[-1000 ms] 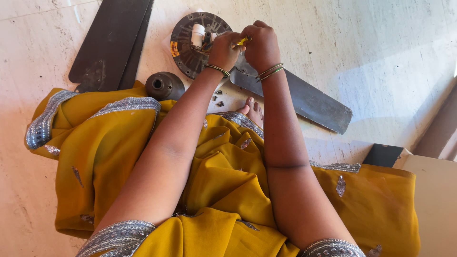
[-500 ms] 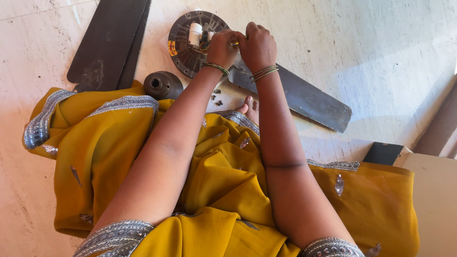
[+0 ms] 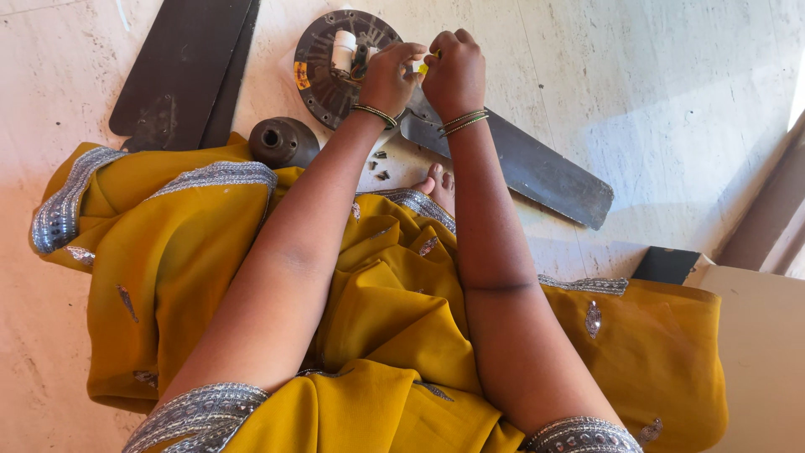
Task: The person sits on the floor and uses a screwdriver to tighten screws on the central hub of a disassembled ceiling fan. They work on the fan's motor housing and then attach one of the fan blades to the hub.
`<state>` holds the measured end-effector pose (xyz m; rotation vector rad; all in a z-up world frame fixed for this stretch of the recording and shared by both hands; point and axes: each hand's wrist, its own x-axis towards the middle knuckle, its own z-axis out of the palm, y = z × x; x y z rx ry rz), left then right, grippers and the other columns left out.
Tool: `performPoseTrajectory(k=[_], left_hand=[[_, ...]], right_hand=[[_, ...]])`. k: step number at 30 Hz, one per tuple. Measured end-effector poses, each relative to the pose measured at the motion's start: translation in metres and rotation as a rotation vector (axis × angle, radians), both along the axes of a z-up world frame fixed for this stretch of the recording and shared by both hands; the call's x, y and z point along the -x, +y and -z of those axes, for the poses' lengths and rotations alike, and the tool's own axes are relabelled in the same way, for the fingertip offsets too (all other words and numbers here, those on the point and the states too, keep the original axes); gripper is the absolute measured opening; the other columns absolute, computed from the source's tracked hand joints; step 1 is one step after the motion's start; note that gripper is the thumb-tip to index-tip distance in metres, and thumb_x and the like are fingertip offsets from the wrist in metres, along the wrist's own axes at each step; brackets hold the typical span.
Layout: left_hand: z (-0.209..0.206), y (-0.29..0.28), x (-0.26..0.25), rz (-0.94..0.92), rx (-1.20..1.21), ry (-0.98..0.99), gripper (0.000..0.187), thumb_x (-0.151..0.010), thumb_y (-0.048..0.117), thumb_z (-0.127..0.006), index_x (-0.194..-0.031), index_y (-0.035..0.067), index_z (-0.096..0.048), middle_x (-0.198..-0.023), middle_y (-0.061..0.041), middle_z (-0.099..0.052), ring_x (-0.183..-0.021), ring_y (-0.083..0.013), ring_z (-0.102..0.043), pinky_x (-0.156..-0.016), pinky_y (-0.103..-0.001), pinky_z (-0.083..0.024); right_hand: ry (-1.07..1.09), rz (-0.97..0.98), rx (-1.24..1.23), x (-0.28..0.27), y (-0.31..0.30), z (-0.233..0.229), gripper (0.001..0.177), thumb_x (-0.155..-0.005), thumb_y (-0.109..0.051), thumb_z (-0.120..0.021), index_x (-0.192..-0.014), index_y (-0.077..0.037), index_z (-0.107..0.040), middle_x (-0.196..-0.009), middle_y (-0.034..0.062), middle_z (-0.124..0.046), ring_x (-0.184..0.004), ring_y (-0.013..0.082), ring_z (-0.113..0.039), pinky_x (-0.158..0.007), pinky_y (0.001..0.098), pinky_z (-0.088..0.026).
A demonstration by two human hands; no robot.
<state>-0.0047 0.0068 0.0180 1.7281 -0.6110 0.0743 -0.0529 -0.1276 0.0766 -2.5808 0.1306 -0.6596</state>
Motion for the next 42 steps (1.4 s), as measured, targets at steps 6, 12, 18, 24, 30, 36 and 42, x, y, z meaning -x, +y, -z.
performPoseTrajectory(k=[6, 12, 18, 24, 30, 36, 42], left_hand=[[0.005, 0.002, -0.003, 0.002, -0.064, -0.071, 0.031, -0.08, -0.011, -0.076, -0.106, 0.006, -0.077, -0.097, -0.011, -0.075, -0.088, -0.0236, -0.073, -0.077, -0.034, -0.058], [0.012, -0.003, -0.003, -0.006, -0.028, -0.05, 0.033, -0.078, -0.01, -0.075, -0.106, 0.007, -0.075, -0.105, -0.012, -0.075, -0.096, -0.0257, -0.075, -0.083, -0.035, -0.06], [0.0, -0.005, 0.004, -0.029, -0.108, -0.136, 0.025, -0.08, -0.004, -0.075, -0.099, 0.011, -0.078, -0.098, -0.011, -0.076, -0.095, -0.0315, -0.073, -0.084, -0.041, -0.056], [-0.002, -0.005, 0.0, -0.069, -0.089, -0.087, 0.024, -0.081, -0.005, -0.07, -0.101, 0.008, -0.076, -0.097, -0.013, -0.075, -0.09, -0.0329, -0.072, -0.079, -0.04, -0.057], [0.004, -0.006, -0.003, -0.048, -0.081, -0.131, 0.026, -0.079, -0.003, -0.075, -0.104, 0.005, -0.076, -0.095, -0.013, -0.074, -0.091, -0.0328, -0.072, -0.08, -0.04, -0.057], [0.003, -0.004, 0.0, -0.042, -0.044, -0.157, 0.03, -0.079, -0.005, -0.075, -0.108, 0.003, -0.076, -0.099, -0.015, -0.074, -0.094, -0.0339, -0.071, -0.081, -0.04, -0.056], [-0.005, -0.001, 0.004, -0.043, -0.054, -0.123, 0.023, -0.081, -0.006, -0.071, -0.102, 0.001, -0.074, -0.102, -0.016, -0.075, -0.1, -0.0349, -0.071, -0.086, -0.041, -0.056]], right_hand=[[-0.012, 0.094, -0.039, 0.0, 0.009, 0.012, 0.017, -0.08, -0.009, -0.08, -0.081, -0.003, -0.064, -0.084, 0.0157, -0.067, -0.069, 0.035, -0.068, -0.06, 0.0448, -0.054], [-0.009, 0.241, -0.031, -0.004, 0.014, 0.023, 0.022, -0.078, -0.015, -0.08, -0.082, -0.002, -0.063, -0.084, 0.0191, -0.069, -0.07, 0.0378, -0.069, -0.062, 0.0457, -0.055], [0.045, 0.222, -0.063, -0.004, 0.011, 0.011, 0.019, -0.078, -0.016, -0.079, -0.079, -0.004, -0.064, -0.079, 0.0166, -0.071, -0.073, 0.0365, -0.07, -0.066, 0.0454, -0.056], [-0.104, -0.111, -0.078, 0.008, 0.01, -0.013, 0.016, -0.076, 0.001, -0.076, -0.087, -0.002, -0.065, -0.093, 0.02, -0.067, -0.078, 0.0379, -0.069, -0.065, 0.0441, -0.054], [-0.046, -0.17, -0.168, 0.005, 0.006, -0.013, 0.017, -0.077, 0.006, -0.073, -0.088, -0.007, -0.073, -0.086, 0.0122, -0.072, -0.075, 0.031, -0.072, -0.065, 0.0376, -0.057], [-0.085, -0.03, -0.238, 0.005, 0.015, -0.004, 0.014, -0.075, 0.002, -0.076, -0.084, -0.008, -0.073, -0.08, 0.011, -0.072, -0.069, 0.0298, -0.072, -0.062, 0.0374, -0.056], [-0.135, 0.169, -0.201, 0.007, 0.035, -0.004, 0.012, -0.074, -0.005, -0.08, -0.08, -0.012, -0.073, -0.081, 0.0106, -0.071, -0.07, 0.0319, -0.071, -0.062, 0.0397, -0.056]])
